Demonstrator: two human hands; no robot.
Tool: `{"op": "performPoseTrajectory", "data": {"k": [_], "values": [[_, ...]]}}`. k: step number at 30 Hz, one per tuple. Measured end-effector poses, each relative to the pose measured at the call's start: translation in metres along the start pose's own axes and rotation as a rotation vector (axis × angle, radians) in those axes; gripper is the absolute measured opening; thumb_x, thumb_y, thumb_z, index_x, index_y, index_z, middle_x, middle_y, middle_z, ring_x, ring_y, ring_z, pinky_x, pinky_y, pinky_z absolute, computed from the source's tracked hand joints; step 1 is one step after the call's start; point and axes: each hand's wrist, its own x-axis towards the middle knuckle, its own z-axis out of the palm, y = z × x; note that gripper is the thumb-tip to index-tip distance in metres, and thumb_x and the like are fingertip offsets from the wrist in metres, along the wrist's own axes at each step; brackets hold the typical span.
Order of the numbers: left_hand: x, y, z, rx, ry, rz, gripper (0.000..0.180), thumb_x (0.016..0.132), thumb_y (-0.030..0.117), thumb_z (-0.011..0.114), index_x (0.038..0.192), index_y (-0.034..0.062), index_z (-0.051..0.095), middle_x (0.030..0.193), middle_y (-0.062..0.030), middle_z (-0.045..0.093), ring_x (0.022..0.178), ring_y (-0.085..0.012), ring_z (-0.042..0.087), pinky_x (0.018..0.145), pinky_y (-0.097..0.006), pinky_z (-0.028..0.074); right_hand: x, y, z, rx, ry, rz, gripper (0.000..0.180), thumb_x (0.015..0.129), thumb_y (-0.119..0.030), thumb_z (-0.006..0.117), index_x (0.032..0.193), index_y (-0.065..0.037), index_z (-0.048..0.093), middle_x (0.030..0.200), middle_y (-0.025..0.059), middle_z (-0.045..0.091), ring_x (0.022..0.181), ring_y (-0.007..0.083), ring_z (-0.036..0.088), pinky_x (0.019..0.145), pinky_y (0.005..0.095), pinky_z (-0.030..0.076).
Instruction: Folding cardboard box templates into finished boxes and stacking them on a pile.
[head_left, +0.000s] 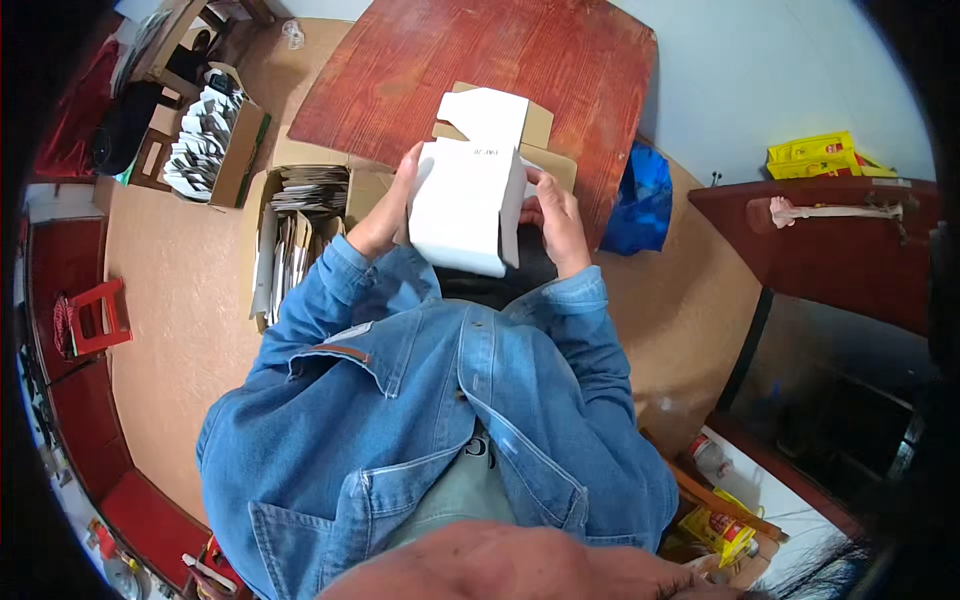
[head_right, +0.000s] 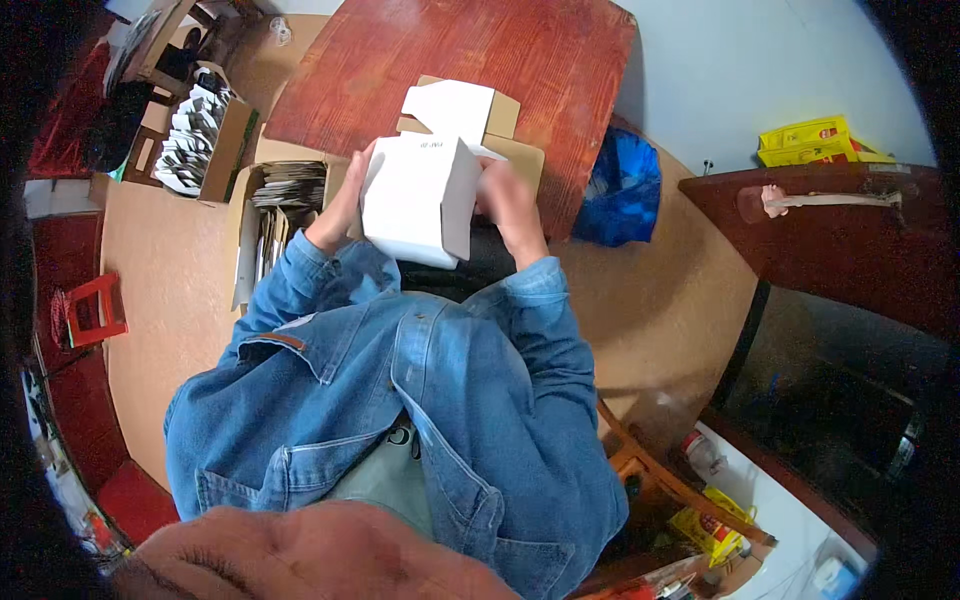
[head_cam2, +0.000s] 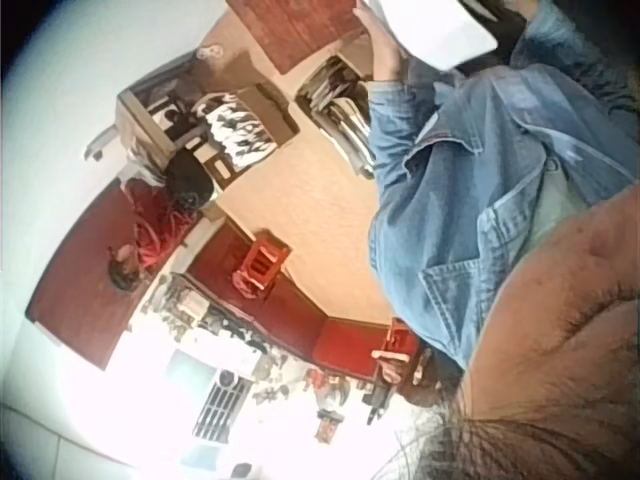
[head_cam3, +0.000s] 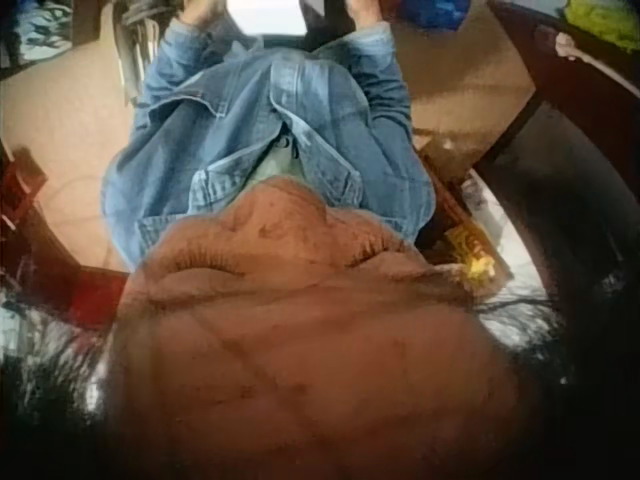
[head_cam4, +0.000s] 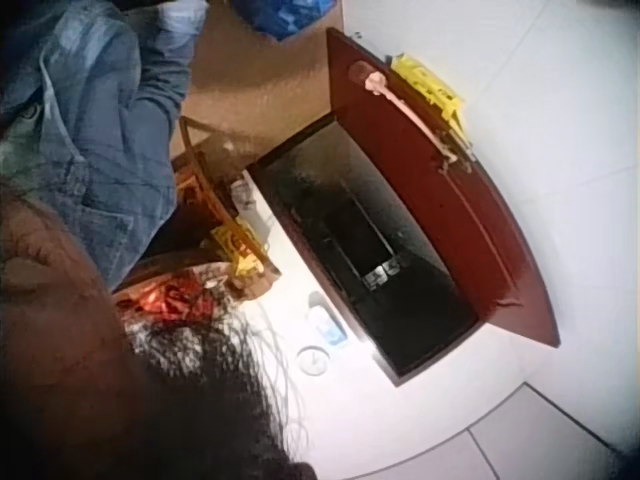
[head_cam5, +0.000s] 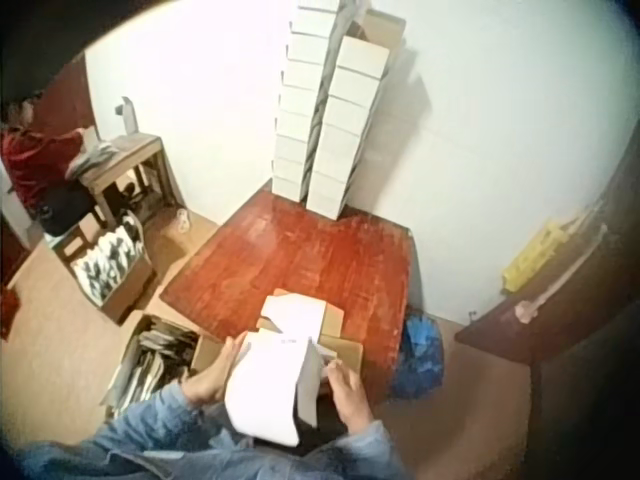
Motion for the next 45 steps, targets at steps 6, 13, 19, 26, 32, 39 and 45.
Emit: {"op": "performPoseTrajectory", "data": {"k": [6,13,19,26,32,39,45], "values": [[0.001,0.035,-0.007,-0.127,-0.297,-0.312,0.106,0.090,0.088,0.012,0.165,0.0151,-0.004,0.170,-0.0195,0.012,0.113,-0.0414,0.068,0.080,-0.036,0.064,0.007,0.022,-0.007,-0.005,0.212,0.125,0.068,0.106,-0.058,0.046,0.128,0.004,0.062,0.090,0.0110,0.071,0.067,0.0150,0.069,0.056,0.0252,0.052],[-0.008,0.023,0.010,0.053,-0.030,-0.264,0.091,0.101,0.073,0.037,0.164,0.0154,0.007,0.161,-0.0192,0.031,0.092,-0.0305,0.072,0.071,-0.033,0.061,0.002,0.031,-0.013,-0.199,0.249,0.094,0.058,0.108,-0.051,0.045,0.118,0.002,0.066,0.096,0.0114,0.073,0.067,0.0139,0.068,0.057,0.0255,0.051],[-0.006,0.012,0.024,0.949,0.111,0.706,0.072,0.080,0.015,0.082,0.144,0.0082,0.049,0.141,-0.0175,0.050,0.115,-0.0326,0.062,0.081,-0.038,0.058,0.003,0.044,-0.019,-0.303,0.261,0.061,0.044,0.109,-0.042,0.047,0.106,-0.003,0.067,0.089,0.0053,0.069,0.065,0.0113,0.065,0.054,0.0258,0.048],[0.034,-0.007,0.042,1.335,-0.177,0.511,0.037,0.087,0.015,0.070,0.123,0.0104,0.065,0.113,-0.0134,0.066,0.097,-0.0377,0.068,0.076,-0.047,0.058,0.009,0.038,-0.032,-0.457,0.313,0.008,0.032,0.101,-0.026,0.062,0.115,0.002,0.069,0.083,0.0145,0.073,0.071,0.0224,0.073,0.068,0.0355,0.056],[0.046,0.017,0.020,1.381,-0.208,0.510,0.017,0.083,0.007,0.062,0.099,0.0092,0.065,0.098,-0.0140,0.066,0.090,-0.0368,0.069,0.072,-0.048,0.057,0.010,0.040,-0.061,-0.837,0.618,-0.435,0.027,0.096,-0.021,0.067,0.115,-0.003,0.070,0.108,0.0165,0.073,0.102,0.0330,0.068,0.092,0.0409,0.053],[0.143,0.150,-0.050,0.794,-0.122,0.721,0.015,0.083,-0.001,0.060,0.095,0.0038,0.069,0.091,-0.0159,0.067,0.086,-0.0355,0.068,0.074,-0.043,0.056,0.010,0.052,-0.074,-1.187,0.622,-0.433,0.034,0.093,-0.027,0.066,0.122,-0.009,0.068,0.137,0.0143,0.060,0.126,0.0379,0.051,0.109,0.0497,0.039],[0.214,0.405,0.004,1.077,0.171,0.946,0.011,0.097,0.011,0.065,0.101,0.0009,0.067,0.078,-0.0089,0.065,0.073,-0.0160,0.061,0.067,-0.033,0.051,0.013,0.056,-0.085,-1.228,0.614,-0.405,0.037,0.092,-0.027,0.065,0.126,-0.011,0.067,0.139,0.0123,0.059,0.129,0.0362,0.050,0.108,0.0517,0.038]]}}
